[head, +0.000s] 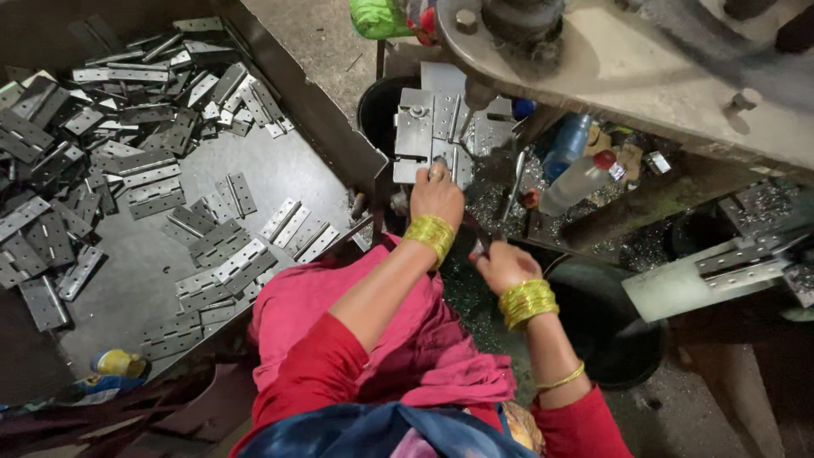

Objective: The person sits on the floor and repeatedly picks up small metal plates from a bin, places them under a drill press, and operates the machine to drill holes. After each cycle, the person removes the plate and returns it to the bin.

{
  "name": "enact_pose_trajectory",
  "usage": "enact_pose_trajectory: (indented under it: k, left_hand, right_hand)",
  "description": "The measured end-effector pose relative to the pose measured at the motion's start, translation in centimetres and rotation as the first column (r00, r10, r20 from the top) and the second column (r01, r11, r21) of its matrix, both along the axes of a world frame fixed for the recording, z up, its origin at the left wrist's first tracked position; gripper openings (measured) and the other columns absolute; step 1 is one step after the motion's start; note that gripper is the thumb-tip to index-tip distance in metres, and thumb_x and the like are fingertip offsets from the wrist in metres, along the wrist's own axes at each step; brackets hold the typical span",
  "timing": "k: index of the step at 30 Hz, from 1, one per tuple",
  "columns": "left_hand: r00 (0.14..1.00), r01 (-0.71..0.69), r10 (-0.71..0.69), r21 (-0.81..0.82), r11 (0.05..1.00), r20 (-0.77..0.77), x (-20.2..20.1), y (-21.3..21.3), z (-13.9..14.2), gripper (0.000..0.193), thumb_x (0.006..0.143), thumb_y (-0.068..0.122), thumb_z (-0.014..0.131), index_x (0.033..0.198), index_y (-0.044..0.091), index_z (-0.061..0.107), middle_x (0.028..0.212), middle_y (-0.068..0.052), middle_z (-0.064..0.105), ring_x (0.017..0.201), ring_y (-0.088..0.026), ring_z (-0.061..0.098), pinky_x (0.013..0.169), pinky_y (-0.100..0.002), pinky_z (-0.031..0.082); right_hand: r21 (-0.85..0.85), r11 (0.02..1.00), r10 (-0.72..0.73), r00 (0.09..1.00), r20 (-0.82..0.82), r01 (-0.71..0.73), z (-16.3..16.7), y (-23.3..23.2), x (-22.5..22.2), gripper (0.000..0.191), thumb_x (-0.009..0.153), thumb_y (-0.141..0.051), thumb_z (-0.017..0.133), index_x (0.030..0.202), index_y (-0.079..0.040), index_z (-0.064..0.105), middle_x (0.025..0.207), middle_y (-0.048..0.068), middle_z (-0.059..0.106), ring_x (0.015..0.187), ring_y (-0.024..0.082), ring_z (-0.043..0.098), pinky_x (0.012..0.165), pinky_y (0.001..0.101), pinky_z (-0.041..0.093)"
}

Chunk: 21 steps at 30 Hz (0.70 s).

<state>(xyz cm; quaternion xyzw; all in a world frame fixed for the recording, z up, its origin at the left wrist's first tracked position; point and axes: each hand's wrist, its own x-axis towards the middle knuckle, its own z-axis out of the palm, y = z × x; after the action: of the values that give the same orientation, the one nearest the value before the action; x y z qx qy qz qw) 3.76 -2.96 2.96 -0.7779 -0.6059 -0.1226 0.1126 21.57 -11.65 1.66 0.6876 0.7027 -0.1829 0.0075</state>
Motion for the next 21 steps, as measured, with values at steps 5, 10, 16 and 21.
enact_pose_trajectory:
  k: [5, 10, 16, 21]
  left_hand:
    - [0.999, -0.039, 0.04, -0.033, 0.999, 0.029, 0.7, 2.3, 0.2, 0.032, 0.091, 0.023, 0.055, 0.086, 0.007, 0.082, 0.097, -0.009, 0.076, 0.12, -0.026, 0.052, 0.101, -0.042, 0.035]
    - [0.986, -0.076, 0.082, -0.045, 0.996, 0.143, 0.9, 2.7, -1.6, 0.032, 0.093, 0.021, 0.053, 0.094, 0.005, 0.081, 0.117, -0.013, 0.073, 0.135, -0.029, 0.047, 0.111, -0.046, 0.031]
    - [0.991, -0.128, 0.132, -0.121, 0.984, 0.027, 1.0, 4.2, -2.4, 0.043, 0.09, 0.026, 0.053, 0.121, 0.001, 0.07, 0.147, -0.017, 0.053, 0.142, -0.03, 0.039, 0.117, -0.056, 0.02]
    - [0.979, -0.141, 0.149, -0.067, 0.988, 0.137, 1.2, 3.7, -1.0, 0.055, 0.092, 0.035, 0.053, 0.131, 0.0, 0.066, 0.152, -0.019, 0.049, 0.144, -0.032, 0.036, 0.119, -0.057, 0.013]
  right_hand:
    - [0.031, 0.997, -0.067, 0.994, -0.087, 0.069, -5.7, -1.8, 0.7, 0.051, 0.092, -0.049, 0.063, 0.117, -0.005, 0.068, 0.104, 0.027, 0.071, 0.098, 0.045, 0.069, 0.085, 0.0538, 0.055]
    - [0.167, 0.96, -0.173, 0.946, -0.274, 0.224, -11.6, -4.1, 1.6, 0.05, 0.092, -0.045, 0.064, 0.117, -0.002, 0.064, 0.104, 0.03, 0.07, 0.098, 0.05, 0.066, 0.082, 0.0566, 0.053]
    - [-0.027, 0.987, -0.16, 0.983, -0.086, 0.159, -11.5, -2.3, 2.8, 0.053, 0.098, -0.054, 0.063, 0.106, -0.002, 0.069, 0.104, 0.029, 0.072, 0.102, 0.048, 0.067, 0.087, 0.0561, 0.053]
    - [0.153, 0.966, -0.169, 0.955, -0.244, 0.21, -10.3, -3.2, 2.2, 0.049, 0.092, -0.045, 0.064, 0.12, -0.005, 0.063, 0.104, 0.028, 0.07, 0.099, 0.048, 0.067, 0.084, 0.0562, 0.053]
